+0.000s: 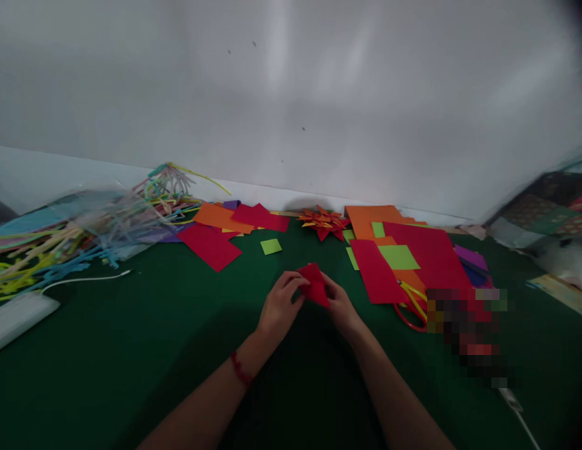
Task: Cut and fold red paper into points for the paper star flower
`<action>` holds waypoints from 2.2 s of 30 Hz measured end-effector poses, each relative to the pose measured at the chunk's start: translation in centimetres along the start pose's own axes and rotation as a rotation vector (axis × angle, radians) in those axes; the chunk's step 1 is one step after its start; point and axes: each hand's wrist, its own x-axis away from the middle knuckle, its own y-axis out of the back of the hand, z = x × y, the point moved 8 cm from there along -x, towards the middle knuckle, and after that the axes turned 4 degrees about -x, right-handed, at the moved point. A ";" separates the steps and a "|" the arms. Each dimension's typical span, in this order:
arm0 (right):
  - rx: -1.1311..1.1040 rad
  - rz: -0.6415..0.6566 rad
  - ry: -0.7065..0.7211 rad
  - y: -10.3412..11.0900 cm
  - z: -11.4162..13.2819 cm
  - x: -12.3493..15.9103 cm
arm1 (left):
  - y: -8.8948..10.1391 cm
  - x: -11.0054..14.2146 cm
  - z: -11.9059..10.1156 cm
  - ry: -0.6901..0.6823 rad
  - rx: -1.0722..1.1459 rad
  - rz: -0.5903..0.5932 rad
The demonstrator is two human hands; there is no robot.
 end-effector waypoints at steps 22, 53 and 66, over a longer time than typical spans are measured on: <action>0.194 -0.234 0.058 2.2 1.1 0.4 | -1.5 0.4 4.6 0.551 0.750 -0.066; 0.040 -0.130 -0.012 1.6 0.8 0.3 | -3.3 0.7 3.2 0.498 0.817 0.200; -0.037 -0.107 0.005 1.3 0.9 0.5 | -3.6 0.8 2.7 0.490 0.956 0.181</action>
